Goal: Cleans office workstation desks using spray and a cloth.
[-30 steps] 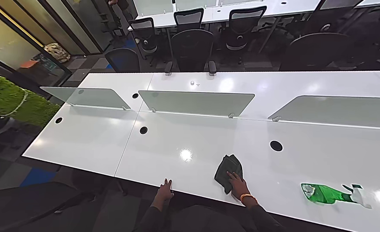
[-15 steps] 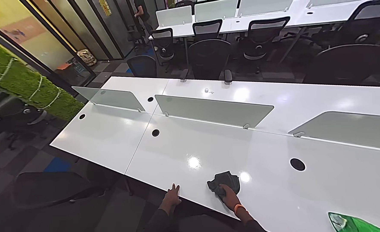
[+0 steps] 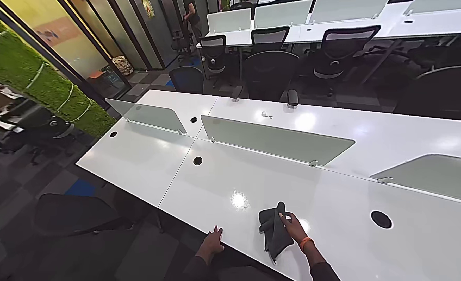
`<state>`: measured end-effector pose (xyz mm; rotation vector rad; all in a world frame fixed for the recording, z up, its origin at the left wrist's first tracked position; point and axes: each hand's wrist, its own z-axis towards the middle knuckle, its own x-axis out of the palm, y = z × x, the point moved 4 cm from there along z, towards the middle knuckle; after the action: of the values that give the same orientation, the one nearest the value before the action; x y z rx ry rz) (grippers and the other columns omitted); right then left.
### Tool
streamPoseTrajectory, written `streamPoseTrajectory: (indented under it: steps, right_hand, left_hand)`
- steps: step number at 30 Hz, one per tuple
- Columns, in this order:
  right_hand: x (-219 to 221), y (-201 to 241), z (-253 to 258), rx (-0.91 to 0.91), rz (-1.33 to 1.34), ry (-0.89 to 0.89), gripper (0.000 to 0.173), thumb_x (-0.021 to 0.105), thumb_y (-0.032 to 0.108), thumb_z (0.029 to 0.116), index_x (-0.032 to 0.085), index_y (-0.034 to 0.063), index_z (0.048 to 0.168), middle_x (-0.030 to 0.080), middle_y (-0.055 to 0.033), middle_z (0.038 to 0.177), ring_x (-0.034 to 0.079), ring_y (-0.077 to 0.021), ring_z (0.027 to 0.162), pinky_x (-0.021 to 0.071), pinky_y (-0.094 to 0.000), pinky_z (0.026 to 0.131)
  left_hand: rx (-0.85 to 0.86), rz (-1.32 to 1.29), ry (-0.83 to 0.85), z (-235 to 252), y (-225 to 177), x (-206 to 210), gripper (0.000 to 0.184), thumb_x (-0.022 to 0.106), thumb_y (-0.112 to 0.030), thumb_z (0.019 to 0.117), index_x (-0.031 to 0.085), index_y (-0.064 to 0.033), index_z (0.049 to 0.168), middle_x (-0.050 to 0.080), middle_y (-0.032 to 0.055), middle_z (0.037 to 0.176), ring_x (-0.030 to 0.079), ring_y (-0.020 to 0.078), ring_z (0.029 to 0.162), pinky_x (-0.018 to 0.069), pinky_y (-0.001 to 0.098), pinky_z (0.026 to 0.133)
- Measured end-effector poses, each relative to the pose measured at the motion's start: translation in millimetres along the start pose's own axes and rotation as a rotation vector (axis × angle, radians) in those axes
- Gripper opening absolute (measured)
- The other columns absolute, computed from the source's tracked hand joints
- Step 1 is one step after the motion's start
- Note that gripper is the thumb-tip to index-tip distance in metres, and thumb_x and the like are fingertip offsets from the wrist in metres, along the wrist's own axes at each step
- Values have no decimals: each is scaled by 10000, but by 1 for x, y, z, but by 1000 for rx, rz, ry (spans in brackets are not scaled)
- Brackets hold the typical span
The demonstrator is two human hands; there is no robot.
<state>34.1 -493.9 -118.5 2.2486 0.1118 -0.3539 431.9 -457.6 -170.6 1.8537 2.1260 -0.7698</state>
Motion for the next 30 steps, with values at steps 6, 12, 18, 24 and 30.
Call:
streamPoseTrajectory:
  steps: [6,12,18,24,30]
  right_hand:
    - [38,-7,3,-145,-549,171,800,798,353,885,437,102,1553,451,-191,1580,491,-348,1424,428,-525,1163]
    - [88,-34,-1,-87,-1108,264,1018,871,323,796,294,348,1635,49,-169,1739,93,-486,1572,330,-724,1130]
    - [108,-37,12,-164,-1218,288,968,843,271,822,310,375,1624,33,-188,1736,64,-493,1572,274,-683,1184]
    - [114,-1,36,-93,-1113,342,904,638,748,838,358,366,1608,10,-169,1741,48,-482,1577,267,-645,1209]
    - [122,36,86,-86,-1095,293,474,465,408,1071,473,391,1545,89,-129,1744,105,-455,1581,312,-610,1208]
  left_hand:
    - [15,-44,7,-1,1,-6,939,740,-363,901,228,-142,1656,174,206,1713,439,449,1447,379,633,1163]
    - [-25,101,-64,-3,-11,-30,893,748,-270,874,294,-178,1637,343,209,1649,438,494,1421,376,738,1088]
    - [-6,169,-197,39,-10,-59,979,775,-115,808,287,-275,1641,66,170,1738,117,532,1551,254,786,1130]
    - [25,204,-239,72,-18,-105,1028,784,-98,794,254,-308,1649,1,144,1746,57,532,1560,220,797,1138]
    - [29,242,-308,116,-35,-159,1158,890,-179,721,222,-325,1656,-27,159,1743,36,544,1557,187,805,1142]
